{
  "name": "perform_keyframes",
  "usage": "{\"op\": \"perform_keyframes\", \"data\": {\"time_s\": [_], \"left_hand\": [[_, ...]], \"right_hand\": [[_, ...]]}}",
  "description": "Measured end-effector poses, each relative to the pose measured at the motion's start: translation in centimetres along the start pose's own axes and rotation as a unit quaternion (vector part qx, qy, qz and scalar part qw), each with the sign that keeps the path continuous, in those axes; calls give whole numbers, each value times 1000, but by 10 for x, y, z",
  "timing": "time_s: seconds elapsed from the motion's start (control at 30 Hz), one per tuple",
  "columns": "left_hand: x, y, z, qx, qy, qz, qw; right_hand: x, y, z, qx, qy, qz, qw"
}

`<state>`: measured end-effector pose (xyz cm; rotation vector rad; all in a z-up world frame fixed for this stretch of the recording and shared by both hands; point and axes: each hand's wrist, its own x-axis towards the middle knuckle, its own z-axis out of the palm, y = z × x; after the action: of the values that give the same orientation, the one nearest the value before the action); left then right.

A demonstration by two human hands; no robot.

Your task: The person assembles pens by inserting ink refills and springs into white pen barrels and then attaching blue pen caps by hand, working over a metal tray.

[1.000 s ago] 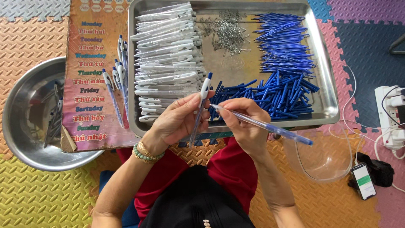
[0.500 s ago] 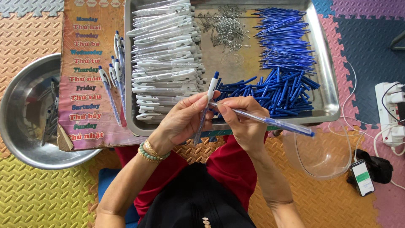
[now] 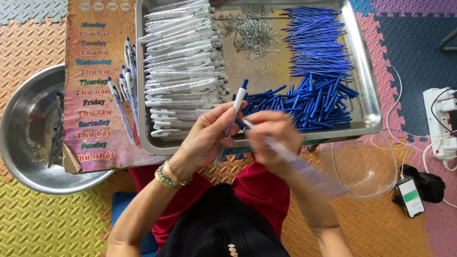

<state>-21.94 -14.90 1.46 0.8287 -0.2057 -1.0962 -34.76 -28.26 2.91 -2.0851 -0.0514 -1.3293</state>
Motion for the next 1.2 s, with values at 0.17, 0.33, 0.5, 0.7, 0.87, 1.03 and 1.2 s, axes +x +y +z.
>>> {"op": "perform_keyframes", "data": {"time_s": [0.17, 0.33, 0.5, 0.7, 0.87, 1.03, 1.2], "left_hand": [[-10, 14, 9, 48, -41, -43, 997], [-7, 16, 7, 41, -114, -72, 990], [-8, 8, 0, 26, -158, -98, 982], [-5, 1, -8, -16, -209, -137, 968], [-9, 4, -8, -17, -217, -150, 964], [-6, 5, -13, -3, -218, -162, 962], [6, -4, -11, 4, -217, -181, 959]], "right_hand": [[58, -3, -28, 58, -81, 212, 972], [49, 22, -10, 233, -132, 287, 920], [51, 34, -7, 257, -124, 295, 912], [61, 38, -12, 264, -65, 349, 897], [69, 34, -19, 260, -14, 368, 892], [66, 50, -32, 268, 2, 380, 885], [65, 47, -40, 253, -3, 382, 889]]}}
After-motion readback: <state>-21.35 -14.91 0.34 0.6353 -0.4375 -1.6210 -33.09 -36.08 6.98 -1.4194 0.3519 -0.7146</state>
